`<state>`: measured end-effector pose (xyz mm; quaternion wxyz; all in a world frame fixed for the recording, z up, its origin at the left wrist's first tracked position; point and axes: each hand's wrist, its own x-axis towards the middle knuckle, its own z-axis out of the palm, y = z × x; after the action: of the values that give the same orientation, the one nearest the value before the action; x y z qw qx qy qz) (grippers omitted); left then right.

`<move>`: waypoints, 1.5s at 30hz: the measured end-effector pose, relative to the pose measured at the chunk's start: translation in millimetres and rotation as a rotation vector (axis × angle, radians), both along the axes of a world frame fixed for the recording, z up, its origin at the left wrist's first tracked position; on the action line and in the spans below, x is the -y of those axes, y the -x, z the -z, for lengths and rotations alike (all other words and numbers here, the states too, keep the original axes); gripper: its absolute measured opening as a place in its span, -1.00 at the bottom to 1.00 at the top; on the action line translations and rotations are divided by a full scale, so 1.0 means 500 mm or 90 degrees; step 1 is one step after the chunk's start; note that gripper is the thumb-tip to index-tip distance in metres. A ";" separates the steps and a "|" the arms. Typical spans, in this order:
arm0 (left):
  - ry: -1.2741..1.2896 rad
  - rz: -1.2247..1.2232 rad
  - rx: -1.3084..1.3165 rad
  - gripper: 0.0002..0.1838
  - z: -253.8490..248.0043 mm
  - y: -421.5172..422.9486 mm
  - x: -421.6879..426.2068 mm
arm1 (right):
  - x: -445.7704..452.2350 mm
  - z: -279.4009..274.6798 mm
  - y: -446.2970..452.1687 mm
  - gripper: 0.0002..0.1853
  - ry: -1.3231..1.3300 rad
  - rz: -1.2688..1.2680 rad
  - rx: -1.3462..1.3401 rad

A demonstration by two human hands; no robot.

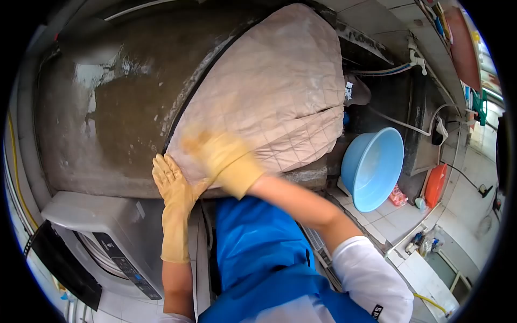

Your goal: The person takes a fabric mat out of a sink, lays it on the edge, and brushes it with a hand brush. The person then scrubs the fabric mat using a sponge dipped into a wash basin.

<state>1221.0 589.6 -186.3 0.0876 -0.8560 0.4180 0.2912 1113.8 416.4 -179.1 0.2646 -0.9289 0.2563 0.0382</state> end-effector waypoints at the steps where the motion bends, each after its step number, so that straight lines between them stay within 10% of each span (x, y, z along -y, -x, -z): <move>1: -0.002 -0.004 -0.008 0.62 0.003 -0.003 0.001 | 0.016 -0.035 -0.001 -0.65 -0.031 -0.002 0.068; 7: -0.001 -0.007 -0.023 0.63 -0.007 -0.002 0.008 | 0.406 -0.008 0.250 -0.54 0.174 0.046 0.015; 9: -0.001 -0.016 -0.031 0.63 -0.006 -0.003 0.014 | 0.403 -0.036 0.219 -0.58 0.155 0.303 -0.119; 14: -0.010 -0.019 -0.070 0.63 -0.009 -0.016 0.010 | 0.150 -0.040 0.013 -0.48 -0.010 0.088 0.021; 17: -0.015 -0.020 -0.058 0.64 -0.011 -0.014 0.011 | 0.377 0.053 0.131 -0.40 0.211 0.165 -0.324; 21: -0.040 -0.028 -0.066 0.64 -0.013 -0.012 0.034 | 0.394 0.088 0.211 -0.40 0.060 0.202 0.140; 23: -0.071 -0.028 -0.048 0.65 -0.012 -0.012 0.026 | 0.264 0.072 0.153 -0.43 0.243 0.157 0.155; 26: -0.041 -0.015 -0.039 0.65 0.009 -0.012 0.011 | 0.063 -0.047 -0.003 -0.59 -0.294 0.098 0.157; 29: -0.013 -0.010 -0.045 0.65 0.005 -0.018 0.005 | 0.248 0.041 0.105 -0.61 0.158 0.059 0.158; 31: 0.002 -0.022 -0.051 0.65 -0.005 -0.011 0.006 | 0.482 0.052 0.256 -0.49 0.006 0.268 0.122; 32: 0.004 -0.017 -0.047 0.65 -0.004 -0.008 0.012 | 0.525 -0.056 0.289 -0.37 0.189 0.245 -0.185; 33: 0.005 -0.012 -0.042 0.64 -0.003 -0.008 0.015 | 0.535 -0.044 0.293 -0.37 0.154 0.554 -0.093; 42: -0.007 0.017 -0.001 0.55 0.006 0.000 0.007 | -0.015 -0.051 -0.079 -0.60 -0.137 -0.079 -0.009; 44: 0.017 0.006 -0.014 0.57 -0.006 0.003 0.004 | 0.141 0.014 0.007 -0.63 0.187 -0.136 0.214; 45: 0.049 -0.013 -0.021 0.58 -0.008 0.001 0.005 | 0.219 0.008 0.043 -0.60 0.221 -0.047 0.054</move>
<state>1220.4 587.0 -182.4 0.0450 -0.8581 0.4216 0.2896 1092.4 306.7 -182.9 0.1097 -0.9702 0.2130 -0.0361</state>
